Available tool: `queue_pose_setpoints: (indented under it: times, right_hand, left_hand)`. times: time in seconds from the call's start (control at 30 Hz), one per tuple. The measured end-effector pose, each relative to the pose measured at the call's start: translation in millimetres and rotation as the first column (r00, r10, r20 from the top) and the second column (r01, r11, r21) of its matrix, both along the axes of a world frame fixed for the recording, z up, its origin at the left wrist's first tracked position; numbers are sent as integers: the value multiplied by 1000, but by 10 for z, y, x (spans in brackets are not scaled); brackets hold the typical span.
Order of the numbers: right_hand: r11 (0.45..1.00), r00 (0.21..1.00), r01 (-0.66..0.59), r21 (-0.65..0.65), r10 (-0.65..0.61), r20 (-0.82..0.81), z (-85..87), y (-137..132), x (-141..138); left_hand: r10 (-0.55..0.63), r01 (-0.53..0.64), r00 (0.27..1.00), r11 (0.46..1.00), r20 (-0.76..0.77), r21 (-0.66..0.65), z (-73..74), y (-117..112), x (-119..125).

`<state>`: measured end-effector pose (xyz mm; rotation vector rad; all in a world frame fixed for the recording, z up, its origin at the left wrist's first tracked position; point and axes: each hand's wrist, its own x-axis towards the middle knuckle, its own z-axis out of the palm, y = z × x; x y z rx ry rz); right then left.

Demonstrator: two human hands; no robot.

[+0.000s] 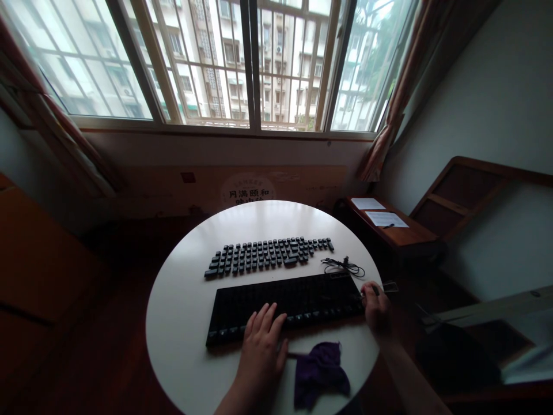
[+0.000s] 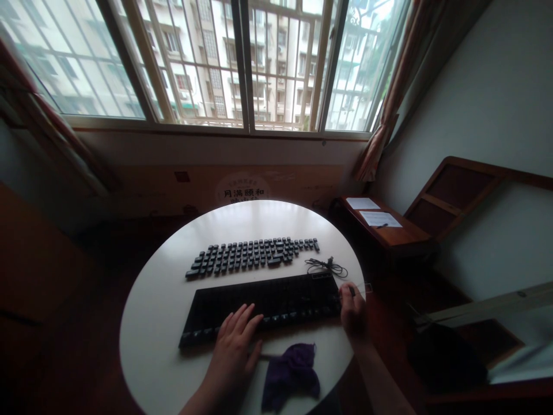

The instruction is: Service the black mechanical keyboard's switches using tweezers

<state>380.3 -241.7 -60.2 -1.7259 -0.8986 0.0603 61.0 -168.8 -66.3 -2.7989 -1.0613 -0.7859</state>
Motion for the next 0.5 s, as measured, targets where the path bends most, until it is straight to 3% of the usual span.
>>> queue_pose_setpoints:
  times: [0.5]
  right_hand:
    - [999,997,-5,51,9,-81,-28,-16,-111]
  left_hand:
    - [-3,4,1000,999,25,-37,-2,3,-4]
